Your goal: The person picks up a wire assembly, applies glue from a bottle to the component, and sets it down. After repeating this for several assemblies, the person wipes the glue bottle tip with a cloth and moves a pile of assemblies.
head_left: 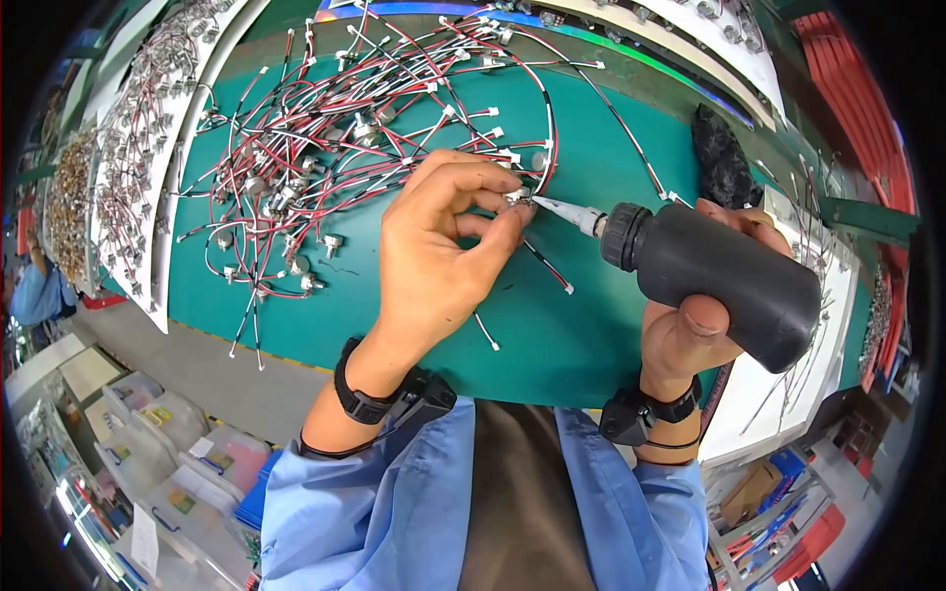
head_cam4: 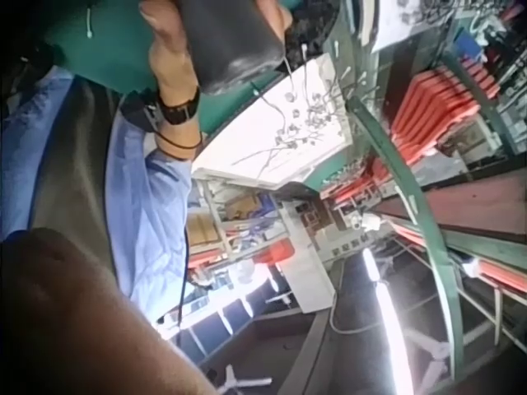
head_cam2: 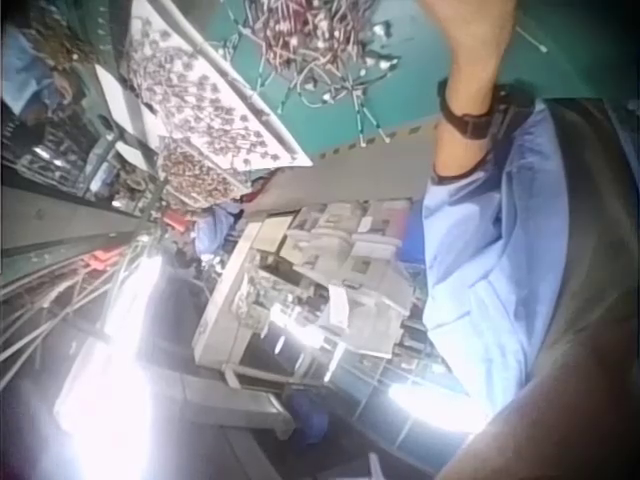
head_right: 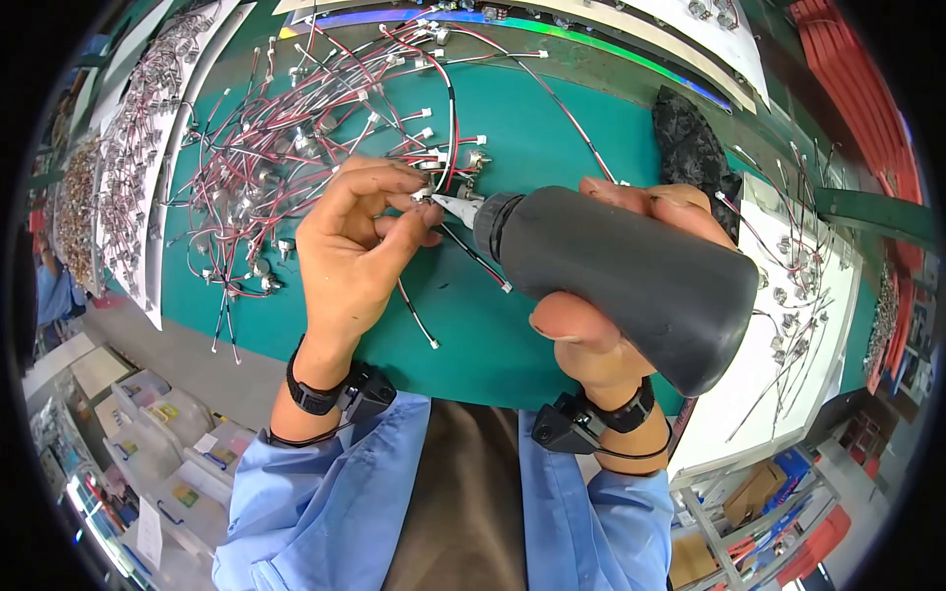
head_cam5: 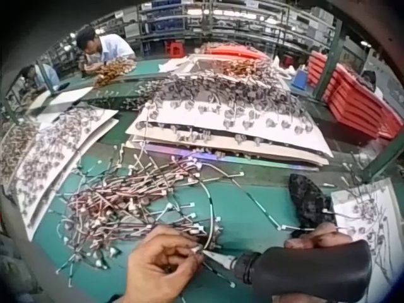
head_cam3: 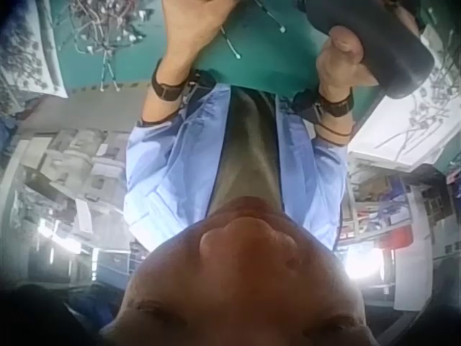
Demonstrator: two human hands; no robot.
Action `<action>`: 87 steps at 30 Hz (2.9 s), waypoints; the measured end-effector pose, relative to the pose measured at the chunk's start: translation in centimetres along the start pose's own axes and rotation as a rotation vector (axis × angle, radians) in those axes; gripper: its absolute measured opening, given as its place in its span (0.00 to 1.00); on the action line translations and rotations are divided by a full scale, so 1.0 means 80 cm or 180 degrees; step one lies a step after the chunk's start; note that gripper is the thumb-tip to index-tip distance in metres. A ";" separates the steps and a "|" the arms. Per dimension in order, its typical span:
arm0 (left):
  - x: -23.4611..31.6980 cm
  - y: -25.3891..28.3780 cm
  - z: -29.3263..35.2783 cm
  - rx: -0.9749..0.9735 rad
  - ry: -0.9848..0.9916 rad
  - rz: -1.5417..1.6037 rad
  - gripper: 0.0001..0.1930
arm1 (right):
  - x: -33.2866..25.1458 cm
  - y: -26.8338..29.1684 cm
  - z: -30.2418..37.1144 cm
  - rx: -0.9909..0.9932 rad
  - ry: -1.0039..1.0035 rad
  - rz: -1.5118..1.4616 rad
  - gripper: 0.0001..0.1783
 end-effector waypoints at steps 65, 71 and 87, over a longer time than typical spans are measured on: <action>0.002 0.011 -0.001 -0.0060 0.0715 0.1470 0.12 | 0.047 0.043 -0.040 0.1543 -0.1672 -0.2289 0.17; -0.005 0.016 -0.006 -0.0258 0.0746 0.2214 0.11 | 0.049 0.046 -0.041 0.1501 -0.1665 -0.2294 0.17; -0.010 0.019 -0.007 -0.0338 0.0816 0.2451 0.12 | 0.050 0.048 -0.039 0.1246 -0.1616 -0.2477 0.16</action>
Point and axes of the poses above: each hand's wrist, its own z-axis away from the middle knuckle, its own y-axis out of the back of the hand, x = y × z, the point moved 5 cm from there along -z, towards the middle knuckle, and after that the axes turned 2 degrees about z, right-handed, at the moved point
